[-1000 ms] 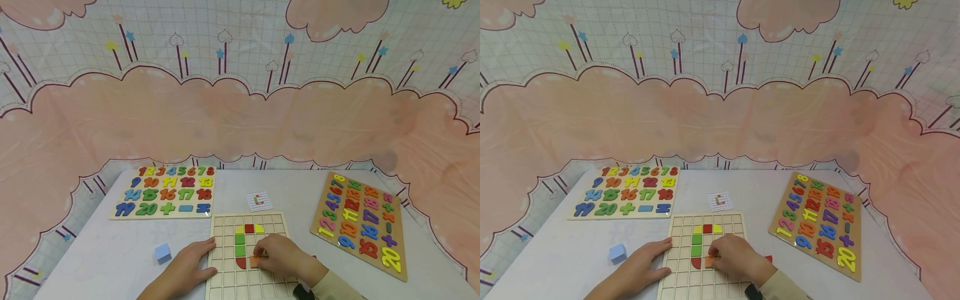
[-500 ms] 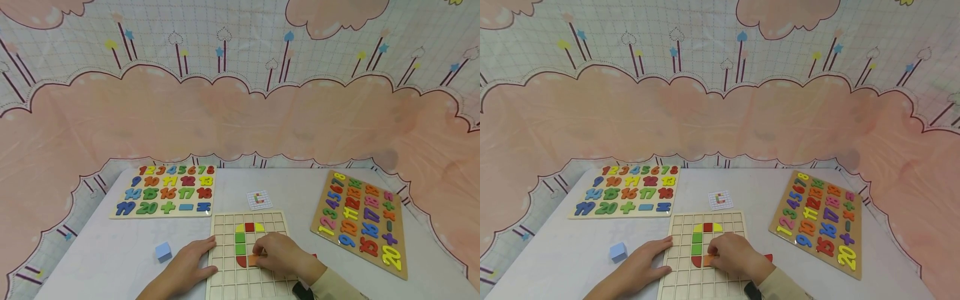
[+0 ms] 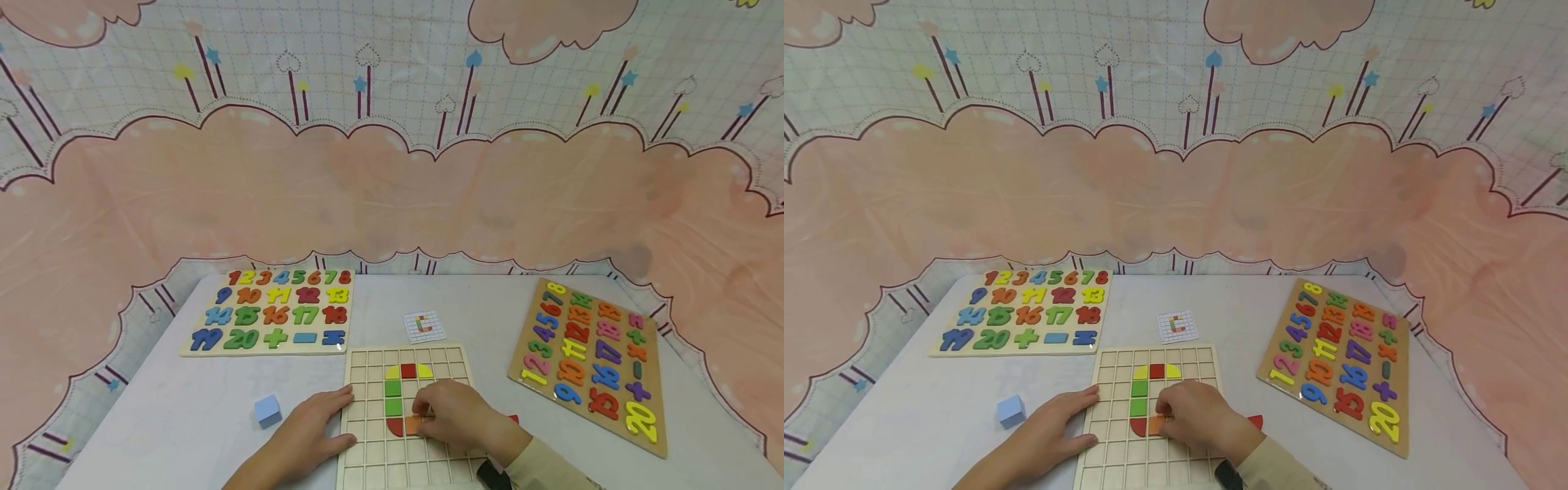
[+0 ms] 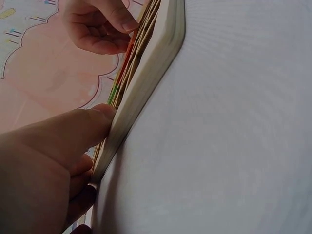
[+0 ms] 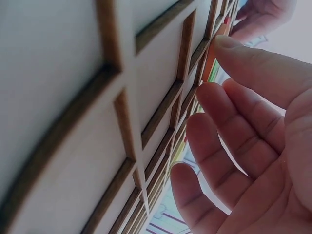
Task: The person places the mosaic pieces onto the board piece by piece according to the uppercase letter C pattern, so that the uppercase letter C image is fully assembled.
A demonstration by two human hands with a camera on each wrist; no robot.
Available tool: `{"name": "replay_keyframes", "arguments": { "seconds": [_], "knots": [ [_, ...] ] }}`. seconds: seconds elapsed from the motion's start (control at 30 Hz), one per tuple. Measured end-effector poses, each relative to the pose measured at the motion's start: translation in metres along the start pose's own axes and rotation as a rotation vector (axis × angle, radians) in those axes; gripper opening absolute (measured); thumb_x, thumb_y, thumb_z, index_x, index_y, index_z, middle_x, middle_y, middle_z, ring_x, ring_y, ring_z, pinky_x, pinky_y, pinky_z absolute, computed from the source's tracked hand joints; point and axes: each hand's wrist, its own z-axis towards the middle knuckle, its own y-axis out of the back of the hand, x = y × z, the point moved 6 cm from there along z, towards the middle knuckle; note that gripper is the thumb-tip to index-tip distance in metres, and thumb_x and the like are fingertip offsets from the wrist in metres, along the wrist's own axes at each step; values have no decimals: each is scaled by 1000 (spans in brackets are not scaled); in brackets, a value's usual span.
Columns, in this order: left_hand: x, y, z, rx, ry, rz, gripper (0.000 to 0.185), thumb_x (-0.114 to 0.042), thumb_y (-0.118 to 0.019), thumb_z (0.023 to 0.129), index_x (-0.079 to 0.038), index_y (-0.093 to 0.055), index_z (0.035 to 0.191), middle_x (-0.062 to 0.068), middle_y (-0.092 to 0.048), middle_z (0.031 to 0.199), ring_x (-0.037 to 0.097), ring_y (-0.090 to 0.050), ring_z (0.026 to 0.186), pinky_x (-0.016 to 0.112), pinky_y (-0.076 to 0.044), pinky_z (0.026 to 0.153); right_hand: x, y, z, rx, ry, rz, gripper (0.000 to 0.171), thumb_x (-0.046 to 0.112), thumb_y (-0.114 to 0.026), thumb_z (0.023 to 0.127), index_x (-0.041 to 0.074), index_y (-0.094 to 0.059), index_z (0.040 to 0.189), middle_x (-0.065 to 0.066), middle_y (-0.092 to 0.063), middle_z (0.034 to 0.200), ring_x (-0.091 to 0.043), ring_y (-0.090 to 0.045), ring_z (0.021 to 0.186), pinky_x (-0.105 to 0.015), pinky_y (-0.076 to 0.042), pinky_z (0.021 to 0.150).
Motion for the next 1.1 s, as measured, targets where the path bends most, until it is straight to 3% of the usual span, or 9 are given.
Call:
{"name": "replay_keyframes", "arguments": {
  "seconds": [0.5,0.87,1.1],
  "knots": [
    [0,1,0,1,14,-1,70,-40,-79,85,-3,-56,140,11,-51,148,37,-47,133,60,-40,105,-12,11,-10,-3,-105,73,23,20,-79,79,13,-73,100,11,-65,90,-7,-54,79,-32,-49,72],
    [0,1,0,-4,12,-1,70,-40,-79,85,-3,-57,140,11,-51,148,38,-47,133,60,-39,105,-32,26,-31,-48,-191,118,25,24,-81,82,13,-71,103,9,-64,93,-13,-56,82,-36,-49,72],
    [0,1,-1,-8,-3,-9,68,-38,-78,86,-2,-57,139,11,-50,148,38,-47,133,60,-39,105,-49,35,-49,-84,-277,117,29,23,-83,81,13,-71,106,9,-64,93,-13,-56,83,-32,-49,69]
  ]
}}
